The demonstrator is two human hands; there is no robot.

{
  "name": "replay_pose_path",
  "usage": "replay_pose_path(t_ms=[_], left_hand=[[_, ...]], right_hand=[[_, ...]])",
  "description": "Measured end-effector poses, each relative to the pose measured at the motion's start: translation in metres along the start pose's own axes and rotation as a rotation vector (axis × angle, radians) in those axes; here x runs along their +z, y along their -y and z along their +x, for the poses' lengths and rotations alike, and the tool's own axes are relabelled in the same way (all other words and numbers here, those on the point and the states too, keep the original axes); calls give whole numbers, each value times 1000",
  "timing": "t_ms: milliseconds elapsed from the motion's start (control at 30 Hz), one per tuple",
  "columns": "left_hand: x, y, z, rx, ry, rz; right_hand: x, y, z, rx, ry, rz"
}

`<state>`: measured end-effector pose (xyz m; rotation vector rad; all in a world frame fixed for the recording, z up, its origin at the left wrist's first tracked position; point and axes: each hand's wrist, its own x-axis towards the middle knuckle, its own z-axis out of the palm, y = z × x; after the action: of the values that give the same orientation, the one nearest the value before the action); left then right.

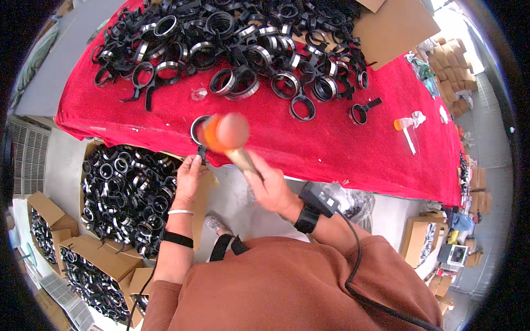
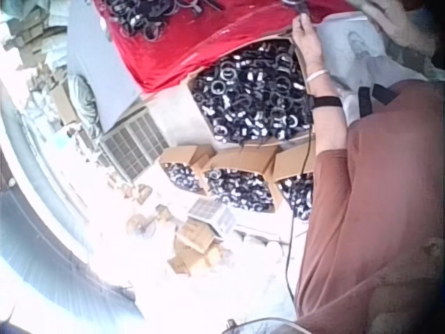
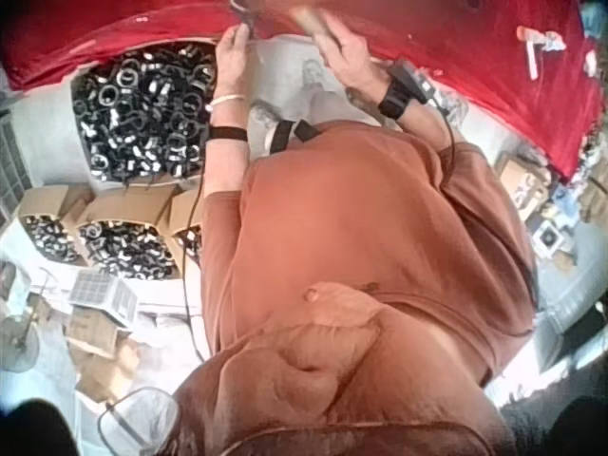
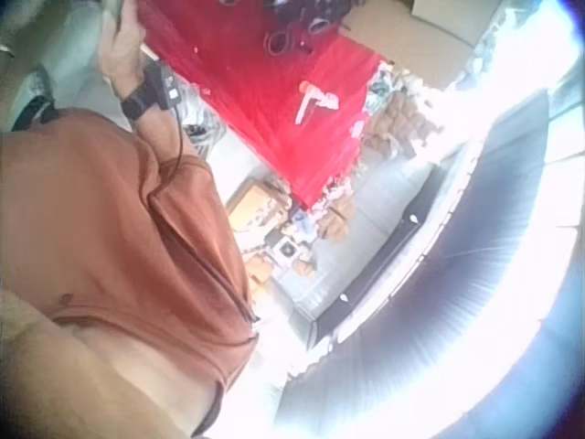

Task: The recorder is assembling black circular plastic components by hammering metal rings onto them using a mallet.

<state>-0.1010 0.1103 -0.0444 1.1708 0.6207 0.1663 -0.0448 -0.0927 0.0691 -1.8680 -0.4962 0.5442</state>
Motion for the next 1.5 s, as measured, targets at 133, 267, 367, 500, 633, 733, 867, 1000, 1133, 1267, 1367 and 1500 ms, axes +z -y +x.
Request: replay_pose_path(t_ms=[133, 267, 367, 500, 633, 733, 867, 1000, 1133, 1267, 1367, 1500], left_hand=[[-20, 8, -9, 42, -16, 77], [-82, -23, -60, 102, -126, 171], [-161, -44, -96, 132, -424, 655], [-197, -67, -73, 467, -762, 1536], [-87, -128, 18, 595, -440, 1377], [-56, -144, 89, 595, -537, 1508], [-45, -162, 138, 192, -471, 1570], [-42, -158, 133, 452, -613, 1309], [-9, -123, 56, 706, -608, 1183], [-5, -33, 3, 703, -309, 1135], [-3, 4, -12, 484, -230, 1000], [-2, -8, -2, 348, -68, 1056]], right_hand=[[1, -1, 4, 52, 110, -182], [-19, 1, 2, 43, 12, -56], [-37, -1, 4, 34, -23, -100], [-41, -18, 3, 117, -28, -72], [-39, -31, 2, 167, -23, -90], [-35, -32, 3, 90, -15, -145], [-33, -28, 2, 162, 1, -162], [-30, -30, 2, 149, -21, -119], [-33, -32, 2, 234, -20, -102], [-27, -42, 4, 204, -47, -77], [-19, -37, 3, 142, -81, -112], [-18, -38, 3, 203, -46, -104]])
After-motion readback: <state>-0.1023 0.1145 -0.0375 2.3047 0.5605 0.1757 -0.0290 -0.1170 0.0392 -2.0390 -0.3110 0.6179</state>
